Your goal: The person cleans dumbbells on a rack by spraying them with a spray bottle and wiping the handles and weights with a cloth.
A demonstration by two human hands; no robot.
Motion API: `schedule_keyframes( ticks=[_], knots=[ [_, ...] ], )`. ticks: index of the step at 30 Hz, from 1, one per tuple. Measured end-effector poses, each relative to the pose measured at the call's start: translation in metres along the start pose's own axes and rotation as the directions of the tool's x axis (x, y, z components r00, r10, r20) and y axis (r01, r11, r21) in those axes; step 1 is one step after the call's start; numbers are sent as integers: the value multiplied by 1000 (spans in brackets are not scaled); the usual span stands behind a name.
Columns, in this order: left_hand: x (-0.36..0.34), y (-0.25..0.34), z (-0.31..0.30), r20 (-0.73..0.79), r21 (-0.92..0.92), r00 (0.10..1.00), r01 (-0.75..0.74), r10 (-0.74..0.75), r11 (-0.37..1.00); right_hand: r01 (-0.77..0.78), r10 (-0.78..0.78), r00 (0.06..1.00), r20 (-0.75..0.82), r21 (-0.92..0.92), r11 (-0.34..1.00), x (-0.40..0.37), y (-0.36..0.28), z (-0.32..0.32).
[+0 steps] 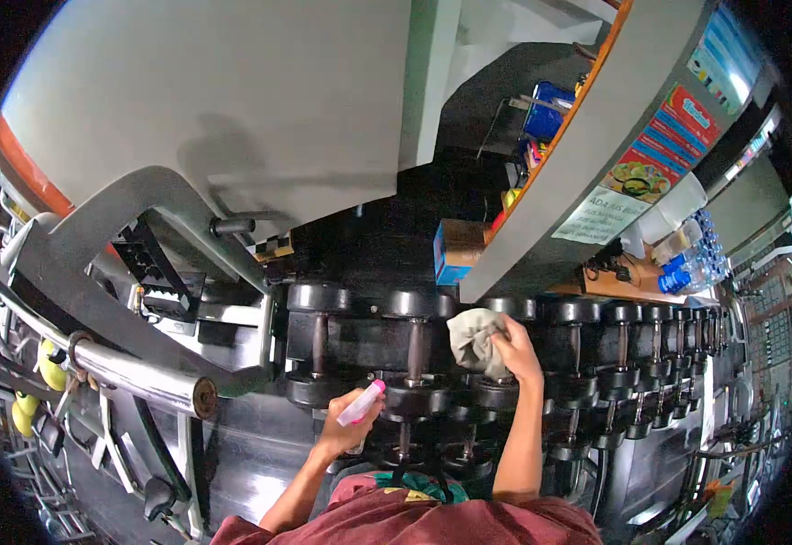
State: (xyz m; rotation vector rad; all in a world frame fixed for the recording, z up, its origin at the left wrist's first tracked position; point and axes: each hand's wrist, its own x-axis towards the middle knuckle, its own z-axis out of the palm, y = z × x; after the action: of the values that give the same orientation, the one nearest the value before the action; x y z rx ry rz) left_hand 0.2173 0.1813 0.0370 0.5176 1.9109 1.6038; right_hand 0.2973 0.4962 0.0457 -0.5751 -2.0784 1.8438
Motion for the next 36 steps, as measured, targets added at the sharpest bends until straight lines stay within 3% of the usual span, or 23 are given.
schedule_keyframes(
  ticks=[1,2,3,5,6,7,10,11,14,15,17,20,21,23,24,26,28,29,31,32,33,35,36],
  knots=[
    [-3,4,0,16,-50,995,97,-96,994,-40,75,985,-156,213,976,-16,7,3],
    [-6,3,0,33,-74,997,70,-68,995,-106,312,901,-301,545,832,-25,24,7],
    [-8,2,0,37,-73,997,65,-63,995,8,203,948,-245,657,754,-31,36,8],
    [-14,1,-1,40,-47,999,21,-19,999,38,317,922,-223,867,497,-36,44,25],
    [-17,3,-1,45,-46,999,16,-14,999,24,355,913,-202,894,447,-34,63,30],
    [-21,5,-1,36,-63,999,7,-5,998,-22,378,909,-174,888,460,-33,51,41],
    [-33,3,-8,29,-84,1000,-9,11,996,-237,508,862,3,887,397,-9,112,48],
    [-36,1,-11,30,-86,999,-14,17,996,-387,596,802,-49,717,579,-4,115,53],
    [-48,2,-21,24,-67,999,38,-36,997,-558,618,776,-128,317,767,28,178,65],
    [-51,1,-25,21,-67,999,34,-32,997,-505,557,809,-186,264,822,33,175,73],
    [-56,-3,-32,22,-3,998,-59,59,998,-389,511,855,-90,543,744,41,155,90],
    [-64,1,-40,5,-39,999,-36,36,999,-414,636,742,-212,602,683,50,141,107],
    [-65,1,-45,3,-34,999,-43,43,999,-309,627,770,-114,794,524,46,136,109],
    [-68,-4,-50,-3,-20,1000,-26,26,999,-75,660,740,-129,960,271,46,125,116],
    [-68,-12,-53,-5,-65,997,-79,79,995,-59,578,807,-121,958,282,35,99,124],
    [-72,-9,-59,-7,-67,999,-53,53,996,131,541,742,-396,877,463,37,93,153],
    [-73,1,-65,-26,-47,998,-63,61,997,346,369,661,-653,702,623,38,85,194],
    [-72,1,-67,-23,-45,997,-68,67,997,391,276,704,-654,681,619,29,73,209],
    [-70,-1,-70,-55,-111,998,-13,7,994,178,264,763,-590,584,792,15,70,232],
    [-70,-1,-70,-48,-112,999,-10,5,994,-38,374,858,-353,681,732,7,67,236],
    [-68,0,-71,-47,-86,999,6,-10,996,-266,460,883,-89,714,648,-2,58,240],
    [-68,-1,-72,-52,-60,998,24,-27,998,-274,468,883,18,831,484,3,90,250],
    [-68,-2,-73,-48,-62,999,-9,6,998,-198,476,879,29,930,309,11,104,248]
  ],
)
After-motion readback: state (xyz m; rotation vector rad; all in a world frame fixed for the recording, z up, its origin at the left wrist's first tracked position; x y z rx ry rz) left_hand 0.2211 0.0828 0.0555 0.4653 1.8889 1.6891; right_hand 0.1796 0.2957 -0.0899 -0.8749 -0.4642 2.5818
